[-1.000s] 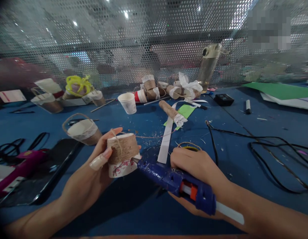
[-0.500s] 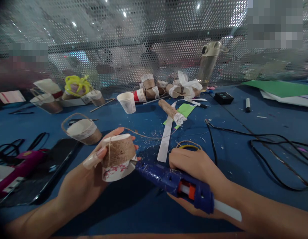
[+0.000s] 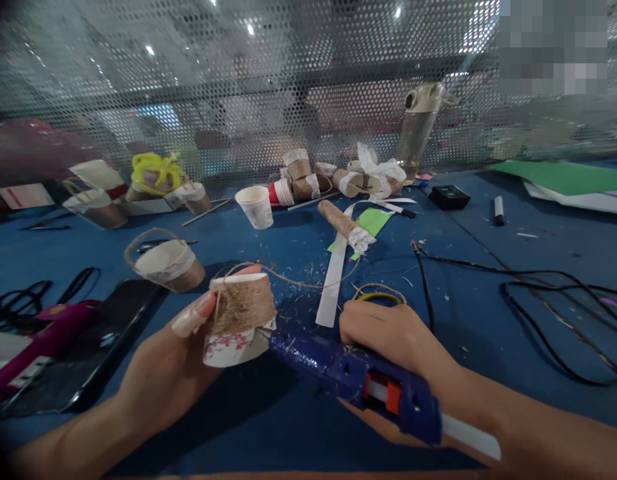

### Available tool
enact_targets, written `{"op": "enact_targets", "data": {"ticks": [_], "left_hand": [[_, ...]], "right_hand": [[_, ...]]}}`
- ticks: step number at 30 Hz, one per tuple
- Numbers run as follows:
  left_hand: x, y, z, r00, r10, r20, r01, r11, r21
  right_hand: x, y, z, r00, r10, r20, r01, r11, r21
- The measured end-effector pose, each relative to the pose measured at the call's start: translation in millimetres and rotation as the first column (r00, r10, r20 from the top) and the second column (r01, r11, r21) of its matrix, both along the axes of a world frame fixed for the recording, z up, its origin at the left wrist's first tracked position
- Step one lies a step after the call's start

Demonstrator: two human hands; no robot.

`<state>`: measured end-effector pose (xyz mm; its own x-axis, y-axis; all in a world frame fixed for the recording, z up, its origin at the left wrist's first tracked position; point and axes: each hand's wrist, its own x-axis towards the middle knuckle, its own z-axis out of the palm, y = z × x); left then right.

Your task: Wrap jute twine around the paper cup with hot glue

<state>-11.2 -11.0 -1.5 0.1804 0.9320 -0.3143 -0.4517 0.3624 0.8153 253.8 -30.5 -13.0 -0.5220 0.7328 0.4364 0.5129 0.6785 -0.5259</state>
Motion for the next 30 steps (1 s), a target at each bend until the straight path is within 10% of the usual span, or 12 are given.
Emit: {"op": "enact_targets", "data": {"ticks": [17,23,30], "left_hand": [[-2,4,0.5,0.999,0.001,-0.045,0.000,1.000,0.023],[-1,-1,-6.0,0.967,-0.230,-0.107,0.241,0.966,0.094],[3,-5,-9.8,0.851,-0.482,-0.206,0.505,0.860,0.074]], "right_hand": [[6,3,4.6,0.994,0.026,-0.110,-0.046,0.982,-0.183],[-4,6,2.0,0.929,-0.189,-0.319,0.135,0.974,-0.184],[-15,13,-2.5,0.921,-0.031,-0.389,-0.018,0.992,-0.123]]}}
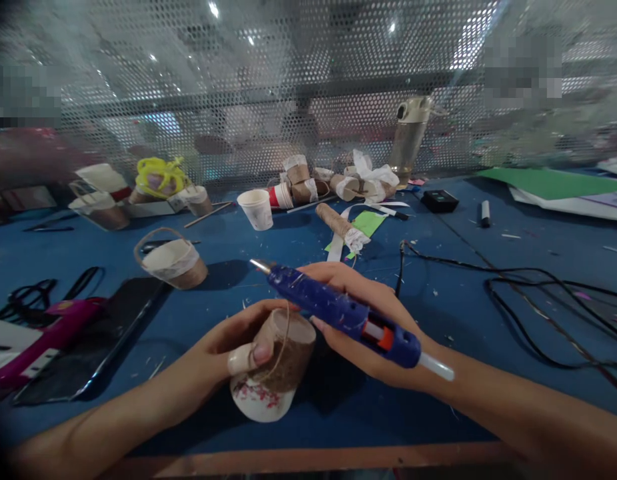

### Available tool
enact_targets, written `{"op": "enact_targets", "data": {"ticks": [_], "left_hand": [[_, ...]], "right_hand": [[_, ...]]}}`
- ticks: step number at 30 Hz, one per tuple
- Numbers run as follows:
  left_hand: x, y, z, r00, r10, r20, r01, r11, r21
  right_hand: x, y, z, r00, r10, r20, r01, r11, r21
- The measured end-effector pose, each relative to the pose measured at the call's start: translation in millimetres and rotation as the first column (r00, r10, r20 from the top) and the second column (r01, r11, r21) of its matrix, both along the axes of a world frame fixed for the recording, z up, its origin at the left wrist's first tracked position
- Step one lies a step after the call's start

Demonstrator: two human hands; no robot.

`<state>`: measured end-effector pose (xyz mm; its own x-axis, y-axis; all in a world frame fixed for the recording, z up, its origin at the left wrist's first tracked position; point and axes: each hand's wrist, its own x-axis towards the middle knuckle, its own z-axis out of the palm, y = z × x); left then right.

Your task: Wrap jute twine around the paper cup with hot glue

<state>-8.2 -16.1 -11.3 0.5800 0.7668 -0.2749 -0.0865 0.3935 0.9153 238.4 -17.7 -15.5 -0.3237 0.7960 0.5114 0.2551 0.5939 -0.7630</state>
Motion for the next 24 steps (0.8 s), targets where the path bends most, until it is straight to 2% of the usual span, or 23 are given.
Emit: {"op": "enact_targets", "data": {"ticks": [5,9,14,18,24], "left_hand": [[5,-2,3.5,1.000,-0.001,0.003,0.001,1.000,0.010],[6,-2,4.3,1.000,0.010,-0.016,-0.009,0.999,0.050],[3,0,3.4,0.991,0.122,-0.060,-0.121,0.992,0.032],[2,3,5.7,0.970,0.238,-0.040,-0.238,0.971,0.014],[3,5,7.9,0.950,0.310,-0.029,-0.310,0.951,-0.010]], "right_hand": [[-1,5,-0.7,0.996,0.080,0.038,-0.080,0.997,0.004],[-4,2,2.3,0.999,0.036,-0.022,-0.036,0.999,-0.023],[2,-6,5.4,0.989,-0.018,-0.145,0.020,1.000,0.013],[7,-7,6.6,0.989,-0.060,-0.136,0.042,0.990,-0.131],[9,-4,6.7,0.979,0.010,-0.204,-0.078,0.943,-0.325]]}}
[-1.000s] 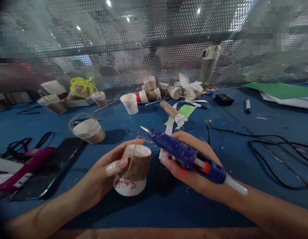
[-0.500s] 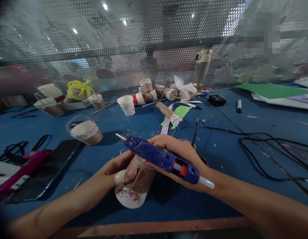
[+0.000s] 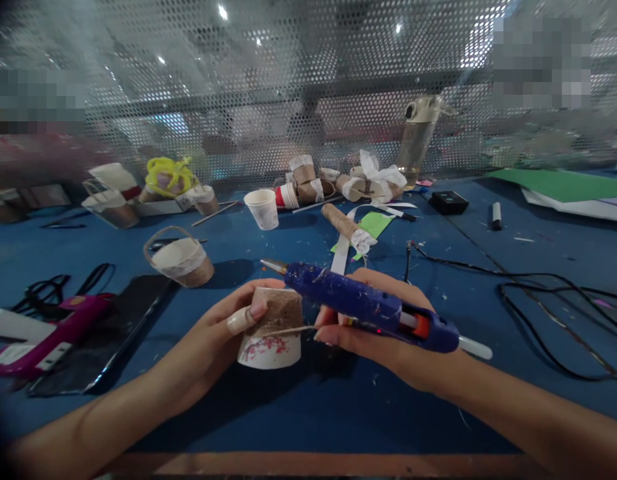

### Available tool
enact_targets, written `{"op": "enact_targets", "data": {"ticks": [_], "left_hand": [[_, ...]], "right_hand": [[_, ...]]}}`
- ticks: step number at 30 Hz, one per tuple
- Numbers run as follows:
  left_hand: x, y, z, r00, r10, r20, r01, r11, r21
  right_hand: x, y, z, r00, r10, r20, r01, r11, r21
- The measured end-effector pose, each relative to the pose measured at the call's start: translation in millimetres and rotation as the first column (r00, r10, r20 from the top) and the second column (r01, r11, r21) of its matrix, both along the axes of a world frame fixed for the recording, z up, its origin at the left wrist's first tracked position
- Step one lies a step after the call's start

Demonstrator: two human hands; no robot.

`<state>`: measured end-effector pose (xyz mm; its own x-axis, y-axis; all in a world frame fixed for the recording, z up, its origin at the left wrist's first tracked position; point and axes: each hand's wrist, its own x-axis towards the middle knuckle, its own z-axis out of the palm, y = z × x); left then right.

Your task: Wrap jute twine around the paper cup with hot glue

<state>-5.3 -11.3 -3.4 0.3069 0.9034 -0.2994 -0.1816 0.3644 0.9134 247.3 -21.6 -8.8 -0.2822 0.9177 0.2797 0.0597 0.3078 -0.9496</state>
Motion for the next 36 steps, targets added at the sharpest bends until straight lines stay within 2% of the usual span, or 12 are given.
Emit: {"op": "enact_targets", "data": {"ticks": [5,11,13,18,25,30,36], "left_hand": [[-0.6,0.5,1.5,0.998,0.069,0.010,-0.069,0.998,-0.002],[-1.5,0.1,0.7,0.994,0.111,0.027,-0.110,0.994,-0.004],[-1.6,-0.5,0.2,0.992,0.118,0.040,-0.118,0.993,-0.002],[-0.2,-1.0,-0.8,0.988,0.101,0.117,-0.098,0.995,-0.036],[2.6,-2.1,2.9,0.984,0.121,0.129,-0.116,0.992,-0.048],[1.8,-2.0,4.1,0.982,0.111,0.152,-0.108,0.994,-0.028],[1.3,-3.2,0.8,0.975,0.094,0.203,-0.086,0.995,-0.052]], "right_hand": [[0.8,2.7,-3.3,0.999,0.014,-0.052,-0.016,0.999,-0.037],[0.9,2.0,-3.0,0.997,-0.075,-0.010,0.075,0.997,0.014],[1.2,0.8,-2.9,0.997,-0.078,-0.006,0.077,0.997,-0.010],[2.6,-1.7,-3.7,0.997,-0.074,0.026,0.076,0.990,-0.115],[1.6,-1.6,-1.9,0.996,-0.082,0.033,0.085,0.990,-0.109],[1.6,1.7,-6.6,0.996,-0.076,0.036,0.077,0.996,-0.046],[-0.9,3.5,-6.2,0.998,-0.061,0.023,0.063,0.994,-0.084]]}}
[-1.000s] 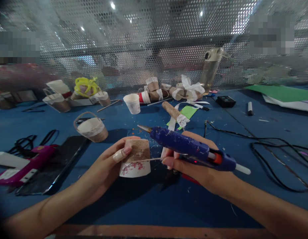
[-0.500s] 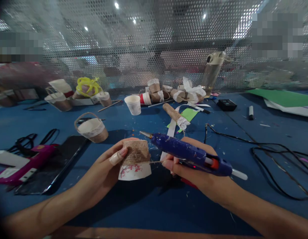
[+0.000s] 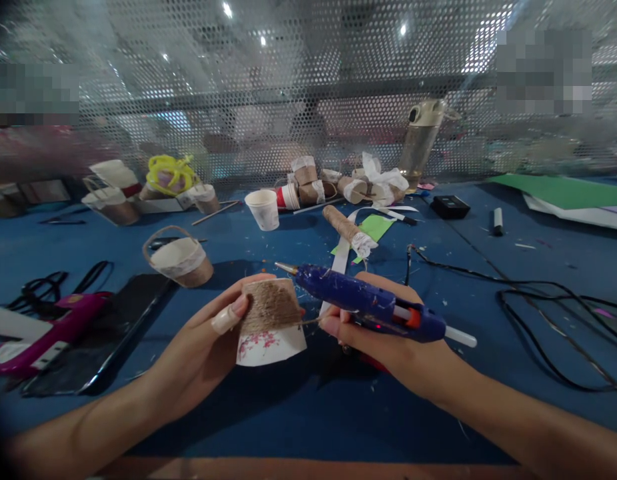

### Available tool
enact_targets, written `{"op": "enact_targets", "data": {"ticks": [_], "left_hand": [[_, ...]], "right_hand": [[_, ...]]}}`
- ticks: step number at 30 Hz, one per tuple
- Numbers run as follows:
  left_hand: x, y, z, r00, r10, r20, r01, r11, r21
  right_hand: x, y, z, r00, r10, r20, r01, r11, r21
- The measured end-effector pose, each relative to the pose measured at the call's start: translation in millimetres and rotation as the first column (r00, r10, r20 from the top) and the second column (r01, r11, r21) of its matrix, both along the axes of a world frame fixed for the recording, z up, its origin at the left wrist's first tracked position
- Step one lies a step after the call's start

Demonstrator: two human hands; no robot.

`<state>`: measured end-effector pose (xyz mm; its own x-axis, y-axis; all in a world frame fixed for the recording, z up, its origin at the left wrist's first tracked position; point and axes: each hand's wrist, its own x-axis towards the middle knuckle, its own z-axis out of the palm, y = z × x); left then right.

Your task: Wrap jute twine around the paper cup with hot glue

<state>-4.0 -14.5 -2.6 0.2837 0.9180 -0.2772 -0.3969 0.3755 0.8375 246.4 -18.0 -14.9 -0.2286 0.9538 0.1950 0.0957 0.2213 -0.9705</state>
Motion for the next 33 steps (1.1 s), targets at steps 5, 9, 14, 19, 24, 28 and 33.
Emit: {"op": "enact_targets", "data": {"ticks": [5,9,14,19,24,28,33], "left_hand": [[0,-1,-2.5,1.000,-0.015,0.014,0.015,1.000,0.005],[-1,0,-3.1,1.000,-0.012,0.009,0.012,1.000,0.022],[-2,-1,-5.4,0.999,-0.036,0.000,0.036,0.998,0.048],[-2,-1,-7.1,0.999,-0.051,0.019,0.050,0.997,0.052],[0,-1,-7.4,0.998,-0.032,0.060,0.029,0.998,0.053],[1,-2,-9.4,0.995,-0.032,0.091,0.024,0.996,0.087],[-1,-5,-11.8,0.996,-0.038,0.080,0.029,0.993,0.115]], "right_hand": [[-1,-1,1.5,1.000,0.010,-0.027,-0.010,1.000,-0.023],[-1,-1,0.5,1.000,0.010,-0.015,-0.010,1.000,-0.030],[-5,-1,1.3,0.999,0.022,-0.046,-0.025,0.998,-0.060],[-7,-1,3.0,0.996,0.029,-0.088,-0.039,0.992,-0.121],[-9,-3,1.0,0.993,-0.031,-0.112,0.012,0.987,-0.160],[-11,-4,-1.4,0.992,-0.067,-0.111,0.044,0.980,-0.196],[-11,-3,-3.8,0.990,-0.065,-0.121,0.042,0.982,-0.185]]}}
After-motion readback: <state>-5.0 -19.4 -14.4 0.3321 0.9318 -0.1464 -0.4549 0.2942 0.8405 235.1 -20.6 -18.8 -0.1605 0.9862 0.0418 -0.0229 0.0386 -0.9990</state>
